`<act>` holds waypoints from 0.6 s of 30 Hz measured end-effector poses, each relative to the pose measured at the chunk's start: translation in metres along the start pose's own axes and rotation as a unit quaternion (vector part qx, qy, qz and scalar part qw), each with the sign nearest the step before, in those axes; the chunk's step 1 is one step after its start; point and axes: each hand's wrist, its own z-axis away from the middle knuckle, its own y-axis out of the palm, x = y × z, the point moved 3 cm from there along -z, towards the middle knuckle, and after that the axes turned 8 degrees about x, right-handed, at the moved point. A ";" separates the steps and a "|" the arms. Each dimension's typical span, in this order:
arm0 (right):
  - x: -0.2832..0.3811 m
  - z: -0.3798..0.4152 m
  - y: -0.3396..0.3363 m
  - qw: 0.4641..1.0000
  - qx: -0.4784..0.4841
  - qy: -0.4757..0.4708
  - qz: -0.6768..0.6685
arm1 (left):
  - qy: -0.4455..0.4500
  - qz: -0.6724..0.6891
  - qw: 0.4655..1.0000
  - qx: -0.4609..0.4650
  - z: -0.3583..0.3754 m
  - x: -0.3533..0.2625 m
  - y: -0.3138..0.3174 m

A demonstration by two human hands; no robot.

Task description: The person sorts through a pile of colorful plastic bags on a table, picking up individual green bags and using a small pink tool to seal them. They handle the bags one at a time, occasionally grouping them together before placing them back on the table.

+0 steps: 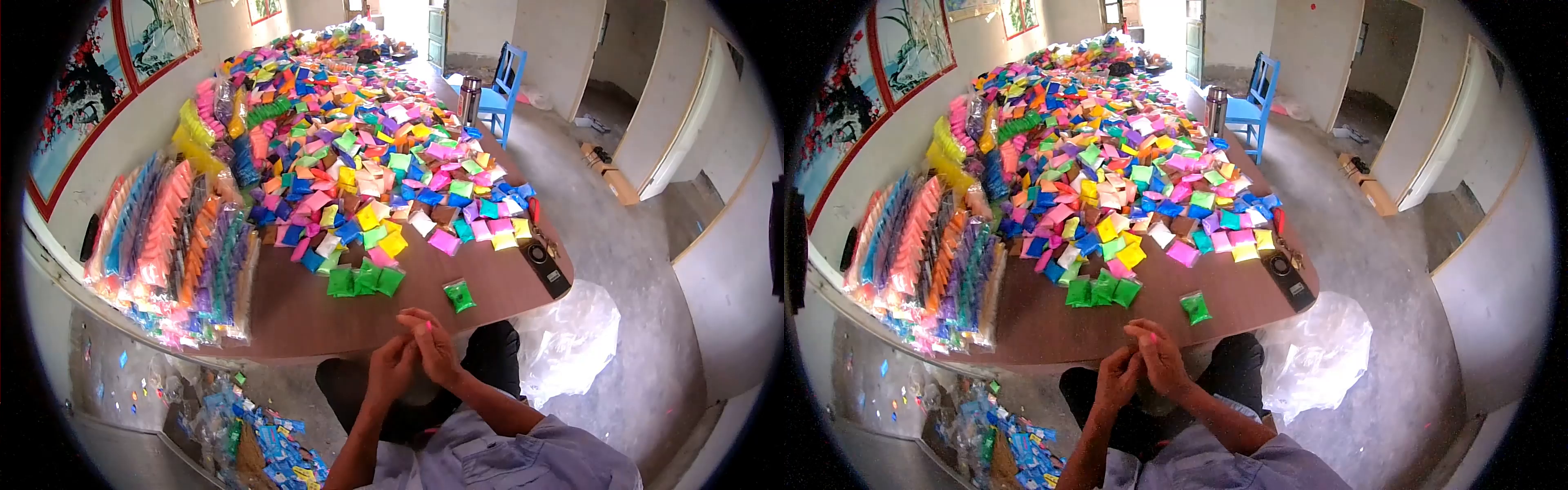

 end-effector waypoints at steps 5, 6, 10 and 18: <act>-0.013 -0.003 -0.014 0.995 0.079 0.001 0.059 | -0.056 0.086 0.994 0.049 -0.002 0.011 0.002; -0.013 -0.004 -0.017 0.993 0.098 0.018 0.069 | -0.058 0.096 0.993 0.043 -0.002 0.010 0.003; -0.006 -0.011 -0.044 0.954 0.101 -0.029 0.281 | -0.066 0.038 0.995 -0.067 -0.016 0.032 -0.009; -0.028 -0.018 -0.119 0.812 0.119 -0.080 0.565 | -0.001 -0.276 0.953 -0.125 -0.038 0.049 -0.036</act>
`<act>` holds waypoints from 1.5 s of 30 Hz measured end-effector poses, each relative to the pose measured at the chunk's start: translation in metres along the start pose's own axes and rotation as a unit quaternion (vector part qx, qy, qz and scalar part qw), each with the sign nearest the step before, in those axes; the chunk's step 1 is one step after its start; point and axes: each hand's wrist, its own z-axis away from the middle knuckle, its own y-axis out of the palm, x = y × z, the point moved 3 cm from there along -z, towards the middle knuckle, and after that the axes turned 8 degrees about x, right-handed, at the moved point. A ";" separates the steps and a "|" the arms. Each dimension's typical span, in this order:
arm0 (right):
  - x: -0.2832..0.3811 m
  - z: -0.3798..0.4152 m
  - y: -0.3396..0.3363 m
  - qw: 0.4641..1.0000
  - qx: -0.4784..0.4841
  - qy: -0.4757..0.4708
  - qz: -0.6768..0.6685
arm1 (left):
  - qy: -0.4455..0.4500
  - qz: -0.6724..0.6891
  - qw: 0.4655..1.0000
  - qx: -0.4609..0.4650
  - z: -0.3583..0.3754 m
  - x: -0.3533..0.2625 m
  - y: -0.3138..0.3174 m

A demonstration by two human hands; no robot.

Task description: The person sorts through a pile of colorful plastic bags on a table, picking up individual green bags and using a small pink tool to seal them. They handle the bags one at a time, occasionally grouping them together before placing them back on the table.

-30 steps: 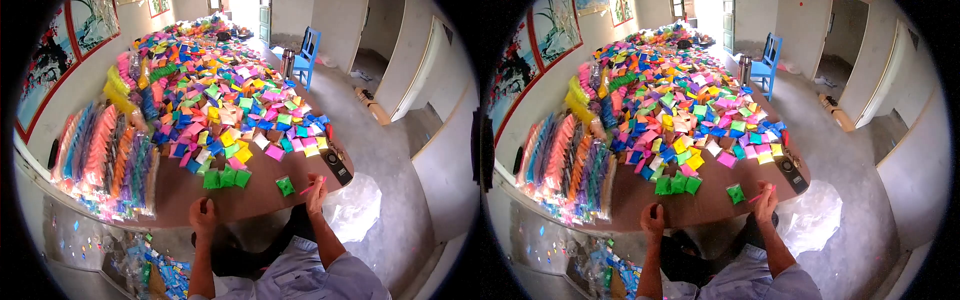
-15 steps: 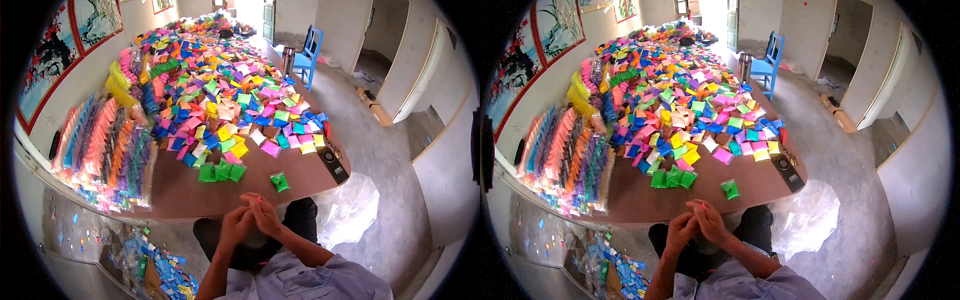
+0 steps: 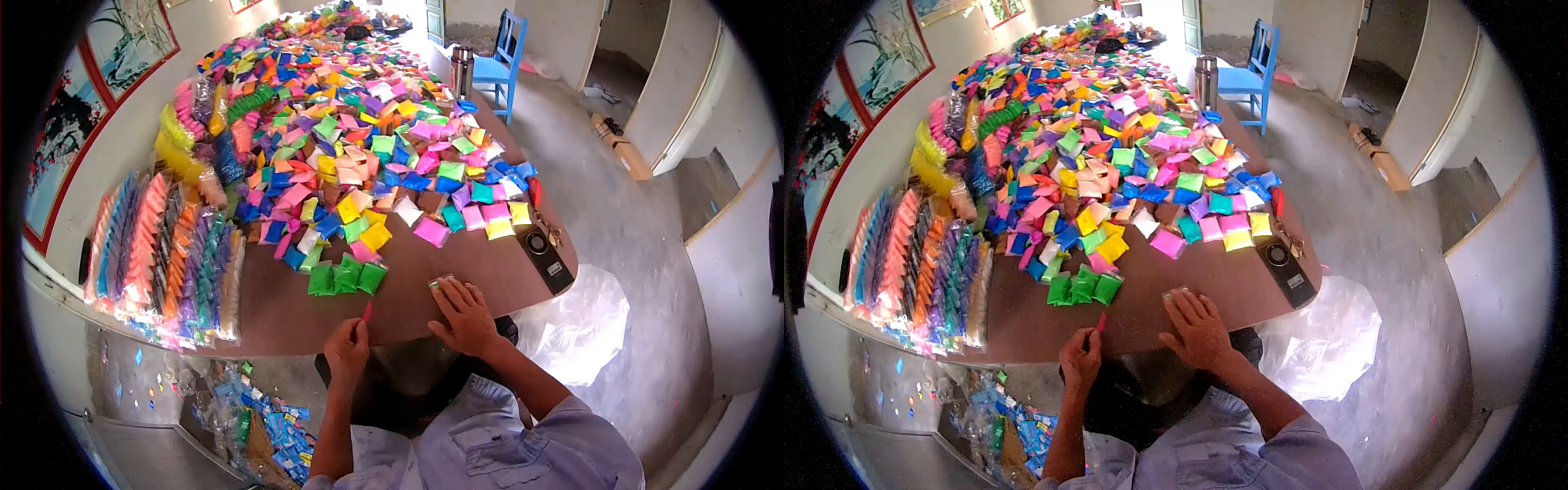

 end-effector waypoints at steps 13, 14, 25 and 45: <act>-0.009 0.000 0.000 0.998 0.009 0.004 -0.068 | 0.034 -0.025 0.994 -0.100 -0.004 0.000 0.006; -0.010 -0.001 -0.003 0.998 0.008 0.009 -0.067 | 0.046 -0.008 0.993 -0.105 -0.004 -0.001 0.006; -0.019 0.000 0.006 0.999 -0.028 0.006 -0.039 | 0.049 -0.057 0.994 -0.077 -0.006 0.011 0.006; -0.023 0.009 0.000 0.974 -0.198 -0.048 -0.098 | 0.084 0.012 0.990 0.109 -0.047 -0.060 0.091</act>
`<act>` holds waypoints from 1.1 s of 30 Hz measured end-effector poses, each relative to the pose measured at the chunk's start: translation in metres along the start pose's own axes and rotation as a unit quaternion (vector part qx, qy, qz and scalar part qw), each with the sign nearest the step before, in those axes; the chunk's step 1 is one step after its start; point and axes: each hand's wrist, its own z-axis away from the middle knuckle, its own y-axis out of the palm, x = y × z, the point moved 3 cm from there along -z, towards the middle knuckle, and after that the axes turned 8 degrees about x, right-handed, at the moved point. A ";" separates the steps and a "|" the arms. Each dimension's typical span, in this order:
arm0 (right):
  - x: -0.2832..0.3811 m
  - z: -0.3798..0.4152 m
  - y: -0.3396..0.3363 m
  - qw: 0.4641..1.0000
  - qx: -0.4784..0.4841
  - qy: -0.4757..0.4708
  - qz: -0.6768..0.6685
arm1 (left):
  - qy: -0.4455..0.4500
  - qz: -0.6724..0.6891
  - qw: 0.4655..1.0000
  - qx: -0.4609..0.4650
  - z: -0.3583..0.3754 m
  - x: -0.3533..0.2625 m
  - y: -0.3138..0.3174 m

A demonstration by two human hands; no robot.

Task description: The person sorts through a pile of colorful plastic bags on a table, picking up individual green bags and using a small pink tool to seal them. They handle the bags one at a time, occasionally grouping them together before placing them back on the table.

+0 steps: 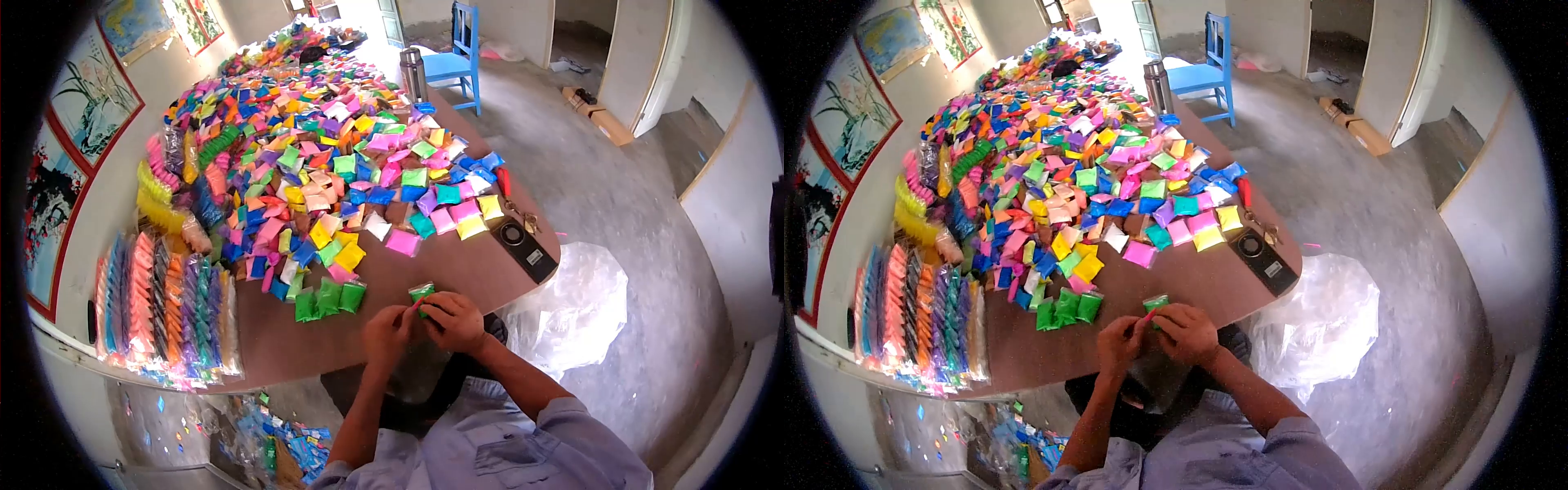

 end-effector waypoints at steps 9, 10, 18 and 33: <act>0.001 0.000 0.004 1.000 -0.021 0.011 -0.013 | 0.055 -0.089 0.995 -0.005 -0.031 0.003 -0.001; 0.001 0.000 0.004 0.999 -0.031 0.006 -0.012 | 0.041 -0.093 0.995 -0.005 -0.035 0.005 -0.001; -0.001 0.001 0.005 0.999 -0.035 0.026 0.006 | 0.013 0.016 1.000 -0.018 -0.039 0.020 -0.003; -0.001 0.005 0.006 1.000 -0.010 0.024 0.001 | 0.124 -0.129 0.983 0.046 -0.074 0.010 0.010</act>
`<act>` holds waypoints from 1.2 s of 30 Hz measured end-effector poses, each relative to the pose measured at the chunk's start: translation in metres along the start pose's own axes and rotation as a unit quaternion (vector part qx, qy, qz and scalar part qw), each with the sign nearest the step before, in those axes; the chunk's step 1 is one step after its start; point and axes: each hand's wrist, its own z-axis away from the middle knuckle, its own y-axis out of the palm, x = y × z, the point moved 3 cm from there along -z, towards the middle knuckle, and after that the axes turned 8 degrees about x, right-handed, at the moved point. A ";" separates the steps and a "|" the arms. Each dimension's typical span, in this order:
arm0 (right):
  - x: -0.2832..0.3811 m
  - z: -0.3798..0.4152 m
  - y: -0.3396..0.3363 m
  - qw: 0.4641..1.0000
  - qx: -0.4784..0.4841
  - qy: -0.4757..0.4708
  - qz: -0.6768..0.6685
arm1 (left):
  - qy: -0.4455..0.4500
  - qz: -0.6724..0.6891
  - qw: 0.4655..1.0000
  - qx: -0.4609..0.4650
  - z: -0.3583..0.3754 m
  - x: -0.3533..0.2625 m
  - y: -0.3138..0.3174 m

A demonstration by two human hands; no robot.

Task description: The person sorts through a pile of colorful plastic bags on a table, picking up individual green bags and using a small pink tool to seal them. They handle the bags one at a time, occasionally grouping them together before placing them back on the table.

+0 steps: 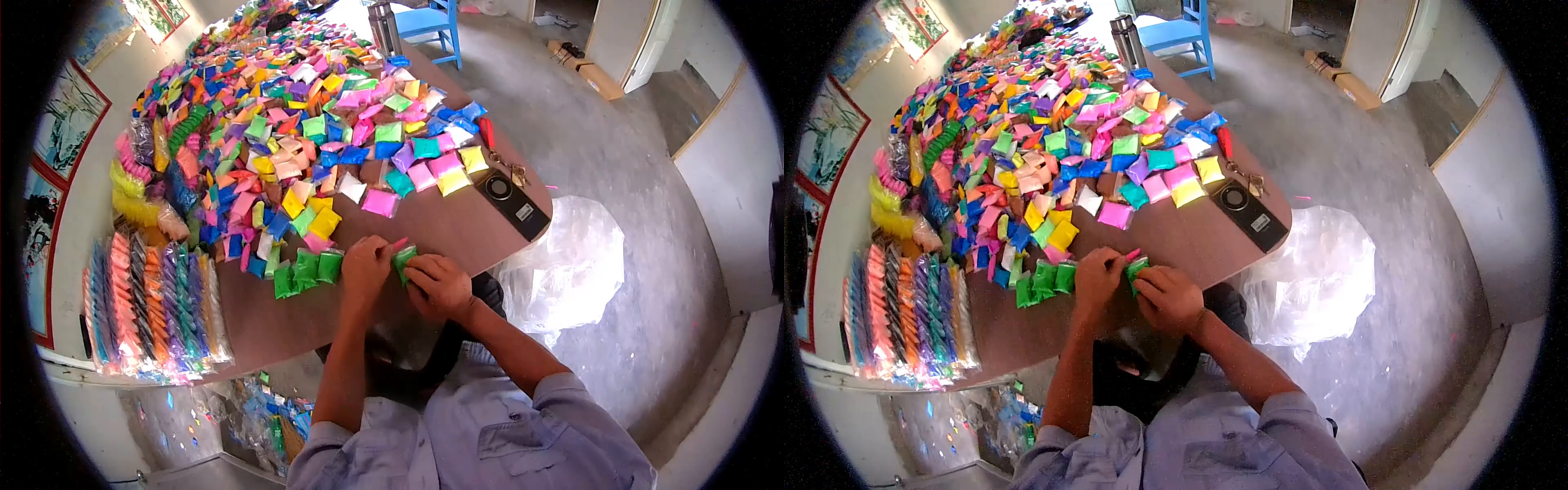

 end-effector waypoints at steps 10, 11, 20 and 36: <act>-0.002 -0.001 0.002 1.000 -0.011 0.000 0.008 | 0.020 0.041 0.999 0.001 0.017 -0.034 -0.006; -0.002 -0.001 0.002 1.000 -0.011 0.000 0.008 | 0.012 0.021 1.000 0.016 0.016 -0.032 -0.002; -0.004 0.000 0.007 0.999 -0.034 0.007 0.014 | -0.003 -0.022 1.000 0.011 -0.010 0.002 0.008; -0.002 -0.001 0.001 1.000 -0.010 0.014 0.025 | -0.096 0.062 0.993 0.011 0.029 -0.006 -0.005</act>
